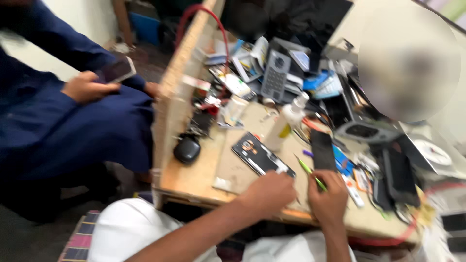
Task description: The person pries open the back cover of a smartphone, removes it, and works on the exposed internal components with a small green pry tool, manipulating parts on the phone body at a cluttered repair bench. A second person sits nearby holding a phone.
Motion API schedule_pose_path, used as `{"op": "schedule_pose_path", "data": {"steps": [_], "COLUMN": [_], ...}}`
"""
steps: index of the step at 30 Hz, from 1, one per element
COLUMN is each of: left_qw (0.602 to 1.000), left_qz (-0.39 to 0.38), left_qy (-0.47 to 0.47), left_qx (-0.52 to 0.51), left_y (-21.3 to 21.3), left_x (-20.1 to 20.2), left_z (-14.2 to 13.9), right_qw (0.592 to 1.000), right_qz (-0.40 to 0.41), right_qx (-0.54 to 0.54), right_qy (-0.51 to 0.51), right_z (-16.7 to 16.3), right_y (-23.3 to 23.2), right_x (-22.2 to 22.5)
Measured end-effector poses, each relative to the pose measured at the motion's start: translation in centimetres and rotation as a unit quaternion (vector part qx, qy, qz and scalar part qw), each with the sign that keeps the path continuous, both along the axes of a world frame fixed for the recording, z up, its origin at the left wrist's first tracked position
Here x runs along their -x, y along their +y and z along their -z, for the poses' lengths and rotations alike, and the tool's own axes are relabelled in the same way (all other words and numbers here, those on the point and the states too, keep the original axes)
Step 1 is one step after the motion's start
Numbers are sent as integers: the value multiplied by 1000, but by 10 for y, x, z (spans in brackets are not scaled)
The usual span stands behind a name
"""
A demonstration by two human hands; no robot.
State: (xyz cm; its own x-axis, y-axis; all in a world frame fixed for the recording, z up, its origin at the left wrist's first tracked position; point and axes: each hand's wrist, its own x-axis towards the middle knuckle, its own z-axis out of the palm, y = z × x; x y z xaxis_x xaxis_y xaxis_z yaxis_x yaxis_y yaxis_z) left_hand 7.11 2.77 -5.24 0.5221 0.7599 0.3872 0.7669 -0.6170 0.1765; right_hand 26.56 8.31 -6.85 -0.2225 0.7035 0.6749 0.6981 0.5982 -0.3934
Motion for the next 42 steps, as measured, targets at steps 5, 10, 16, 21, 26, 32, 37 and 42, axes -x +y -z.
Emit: {"op": "schedule_pose_path", "data": {"steps": [5, 10, 16, 21, 26, 32, 37, 42], "left_qw": [989, 985, 996, 999, 998, 995, 995, 997], "left_qz": [11, 4, -7, -28, -35, -37, -44, -46], "left_qy": [-146, -174, -90, -28, -17, 23, 32, 28], "left_qx": [14, 19, -2, 23, 48, 92, 79, 58], "left_y": [-16, -17, -15, -8, -5, -1, 0, -1], "left_x": [15, 22, 6, -3, -6, -10, -11, -12], "left_z": [13, 6, 0, 1, -7, -15, -11, -8], "right_qw": [1000, 1000, 1000, 999, 999, 999, 999, 999], "right_qz": [-1, 13, 6, 17, 33, 34, 37, 40], "right_qx": [-2, 6, 0, 19, 24, 20, 20, 31], "right_qy": [-15, -17, -28, -23, -23, -20, -28, -21], "right_z": [1, -2, -2, 2, 2, 3, 3, 1], "right_y": [-2, -9, -8, -5, -4, -4, -4, -5], "right_x": [-6, -4, -4, -2, 2, 2, 2, 4]}}
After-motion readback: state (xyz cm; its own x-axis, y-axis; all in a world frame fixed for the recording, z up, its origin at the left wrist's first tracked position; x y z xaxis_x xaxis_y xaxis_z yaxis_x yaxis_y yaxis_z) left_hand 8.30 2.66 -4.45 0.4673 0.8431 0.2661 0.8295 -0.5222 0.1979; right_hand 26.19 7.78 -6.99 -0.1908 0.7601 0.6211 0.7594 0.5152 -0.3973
